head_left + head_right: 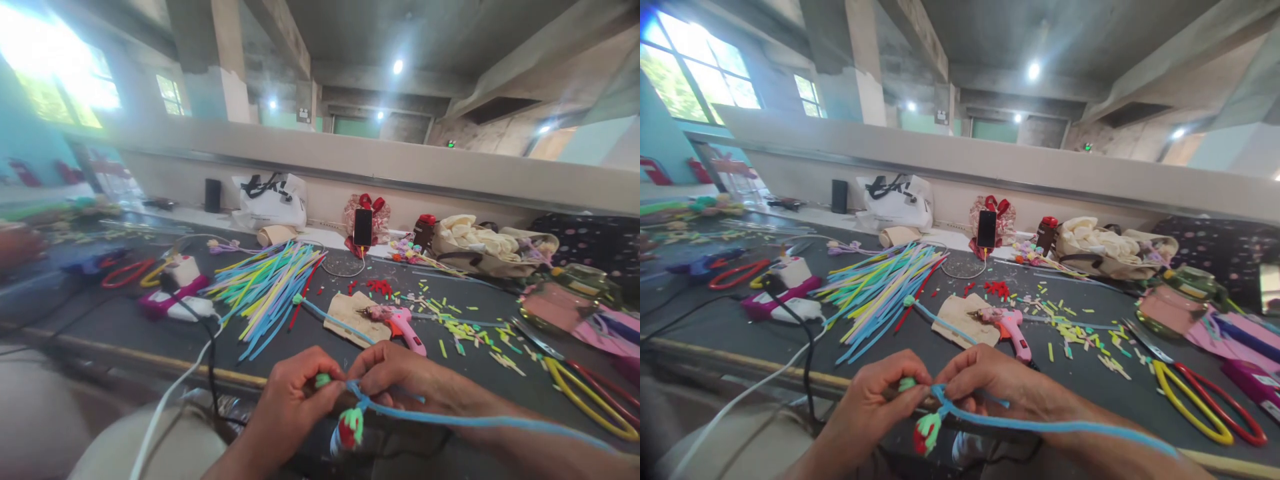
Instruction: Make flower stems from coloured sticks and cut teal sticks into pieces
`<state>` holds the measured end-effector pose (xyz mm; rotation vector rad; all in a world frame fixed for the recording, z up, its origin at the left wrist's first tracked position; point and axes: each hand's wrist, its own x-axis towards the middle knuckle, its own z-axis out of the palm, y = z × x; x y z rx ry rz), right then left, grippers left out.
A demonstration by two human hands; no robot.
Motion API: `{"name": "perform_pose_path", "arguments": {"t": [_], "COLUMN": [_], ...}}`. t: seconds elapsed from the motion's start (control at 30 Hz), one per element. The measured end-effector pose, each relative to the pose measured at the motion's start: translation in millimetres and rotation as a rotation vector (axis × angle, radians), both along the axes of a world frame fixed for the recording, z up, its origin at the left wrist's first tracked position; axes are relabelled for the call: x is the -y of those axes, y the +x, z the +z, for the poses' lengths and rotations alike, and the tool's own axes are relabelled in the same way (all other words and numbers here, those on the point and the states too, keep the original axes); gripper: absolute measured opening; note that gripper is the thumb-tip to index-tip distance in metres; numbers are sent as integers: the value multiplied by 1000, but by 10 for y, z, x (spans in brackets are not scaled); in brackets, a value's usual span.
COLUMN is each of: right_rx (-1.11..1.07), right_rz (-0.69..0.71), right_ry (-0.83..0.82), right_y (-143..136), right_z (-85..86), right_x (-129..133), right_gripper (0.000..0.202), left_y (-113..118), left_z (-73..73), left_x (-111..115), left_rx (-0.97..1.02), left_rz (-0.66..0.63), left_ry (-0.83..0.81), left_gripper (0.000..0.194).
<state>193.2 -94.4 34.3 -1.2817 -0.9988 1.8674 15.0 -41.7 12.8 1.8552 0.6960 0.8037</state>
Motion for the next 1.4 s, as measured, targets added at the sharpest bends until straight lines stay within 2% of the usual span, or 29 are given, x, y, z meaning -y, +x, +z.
{"name": "perform_pose_path", "arguments": {"t": [0.07, 0.2, 0.27, 0.33, 0.43, 0.53, 0.63, 0.73, 0.83, 0.93, 1.0, 1.1, 1.13, 1.2, 1.3, 1.4], "right_rx": [-18, -84, -12, 105, 277, 440, 794, 1278, 1684, 1957, 2052, 2024, 2003, 1926, 1771, 1368], "right_rz": [-3, -44, -97, -188, -286, -288, -253, -129, 67, 258, 372, 553, 590, 675, 727, 771], "right_ry": [31, 130, 193, 298, 470, 590, 825, 1067, 1122, 1189, 1280, 1395, 1389, 1270, 1118, 906], "right_y": [-6, -70, -127, -191, -279, -329, -333, -337, -406, -535, -617, -676, -671, -624, -474, -283], "right_z": [-30, -64, -70, -73, -85, -95, -50, 61, 160, 209, 260, 458, 554, 755, 967, 996], "right_x": [-26, -98, -146, -200, -278, -343, -367, -318, -218, -143, -134, -213, -270, -436, -756, -1011], "right_gripper": [13, 11, 12, 11, 9, 11, 12, 13, 15, 20, 19, 8, 6, 8, 9, 10], "left_y": [11, 48, 66, 82, 103, 115, 113, 115, 142, 185, 206, 199, 186, 148, 76, 11], "left_z": [-2, -30, -46, -57, -67, -73, -72, -72, -89, -125, -143, -131, -115, -75, -18, 13], "left_x": [-11, -45, -68, -97, -156, -228, -292, -343, -391, -434, -449, -430, -413, -368, -313, -310], "left_rx": [42, 212, 323, 417, 493, 529, 543, 526, 480, 388, 267, 53, 5, -35, -26, 96], "left_rz": [-9, -66, -63, -29, 38, 92, 164, 228, 284, 324, 378, 419, 410, 348, 195, 117], "left_ry": [-139, -554, -710, -775, -779, -802, -803, -740, -649, -526, -379, -90, -10, 84, 83, -71], "left_gripper": [9, 21, 26, 28, 25, 22, 21, 22, 23, 22, 19, 12, 11, 13, 11, 7]}}
